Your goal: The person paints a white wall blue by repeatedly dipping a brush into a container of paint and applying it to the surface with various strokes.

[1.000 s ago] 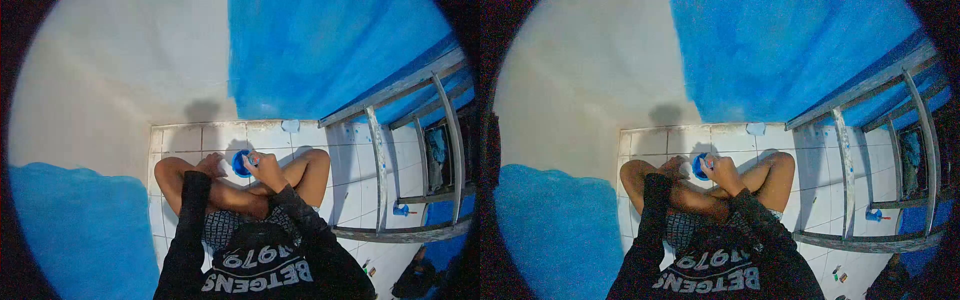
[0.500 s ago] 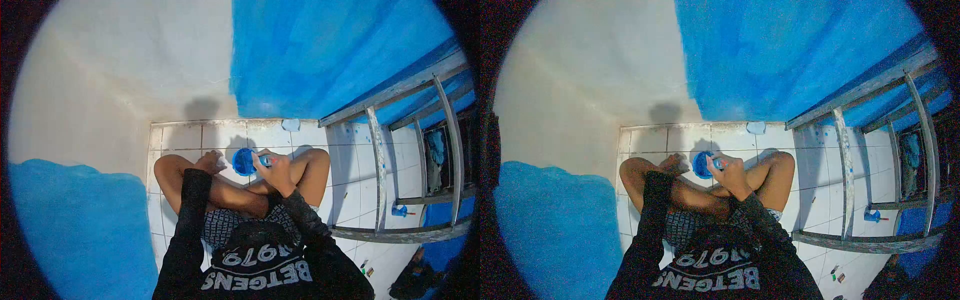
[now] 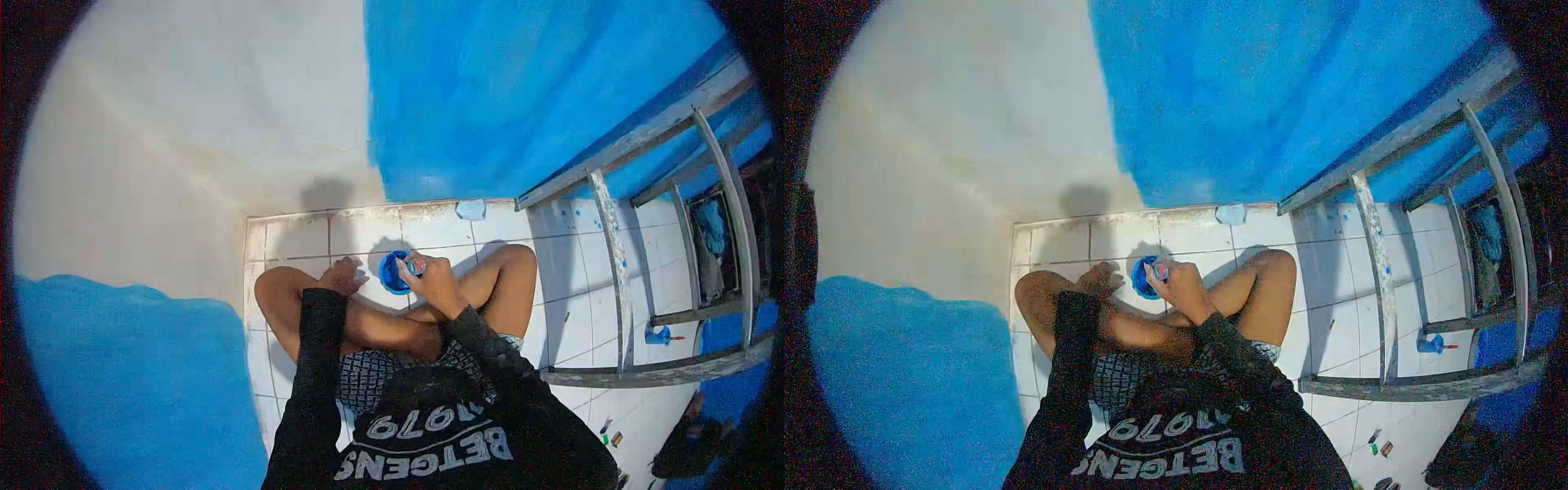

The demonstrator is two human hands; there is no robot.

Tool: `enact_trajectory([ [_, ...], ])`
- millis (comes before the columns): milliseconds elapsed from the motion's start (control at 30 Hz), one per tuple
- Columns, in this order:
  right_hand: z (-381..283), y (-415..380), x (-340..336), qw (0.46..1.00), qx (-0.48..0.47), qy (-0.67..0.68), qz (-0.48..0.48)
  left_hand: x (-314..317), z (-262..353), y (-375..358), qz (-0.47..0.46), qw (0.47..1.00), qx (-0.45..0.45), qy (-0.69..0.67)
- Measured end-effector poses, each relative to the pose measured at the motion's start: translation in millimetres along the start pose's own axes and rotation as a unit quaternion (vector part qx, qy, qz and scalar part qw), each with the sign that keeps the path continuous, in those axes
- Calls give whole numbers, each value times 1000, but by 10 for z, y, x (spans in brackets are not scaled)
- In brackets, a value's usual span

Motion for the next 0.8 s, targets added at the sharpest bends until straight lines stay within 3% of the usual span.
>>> enact_trajectory([
  [67,-120,-39,-179,997,-11,41,65,-45,91,-26,-19,1000,16,18],
  [100,-236,-51,-342,998,56,5,12,-87,133,-49,-7,1000,-3,9],
  [133,-221,-68,-349,998,55,2,15,-88,158,-64,6,1000,-21,1],
  [200,-166,-119,-408,980,31,181,82,232,-71,-49,32,999,-37,-20],
  [233,-161,-116,-444,989,-5,106,101,322,-249,30,62,996,-54,-40],
  [267,-186,-147,-478,991,11,77,109,378,-349,65,49,999,-16,-15],
  [300,-133,-188,-423,983,-53,72,158,429,-465,124,29,999,3,-40],
  [333,-58,-191,-375,970,-117,65,205,96,-36,33,26,998,16,49],
  [367,-92,-199,-448,966,-125,58,219,528,-693,196,-18,987,162,-3],
  [400,-103,-223,-461,982,-78,59,159,878,-1039,243,62,947,22,-316],
  [433,-94,-245,-461,993,-29,61,98,687,-790,230,9,992,48,-117],
  [467,-92,-273,-488,992,-31,60,109,488,-558,177,-41,993,70,90],
  [500,-83,-259,-523,987,-37,76,136,407,-442,179,-42,987,72,137],
  [600,201,-198,-364,982,-14,124,139,312,-398,177,-7,993,46,109],
  [667,588,-186,-211,964,160,170,130,264,-431,174,7,995,37,97],
  [733,347,-190,-443,964,137,174,146,216,-445,145,17,995,31,96],
  [800,390,-220,-468,927,189,280,162,205,-448,137,26,995,26,95],
])
Point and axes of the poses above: each hand's wrist, its own y-axis towards the middle knuckle, its own x-axis out of the palm, z = x × y, the point moved 4 cm from there along y, towards the middle knuckle, and after that the axes turned 10 degrees about x, right-handed, at the moved point
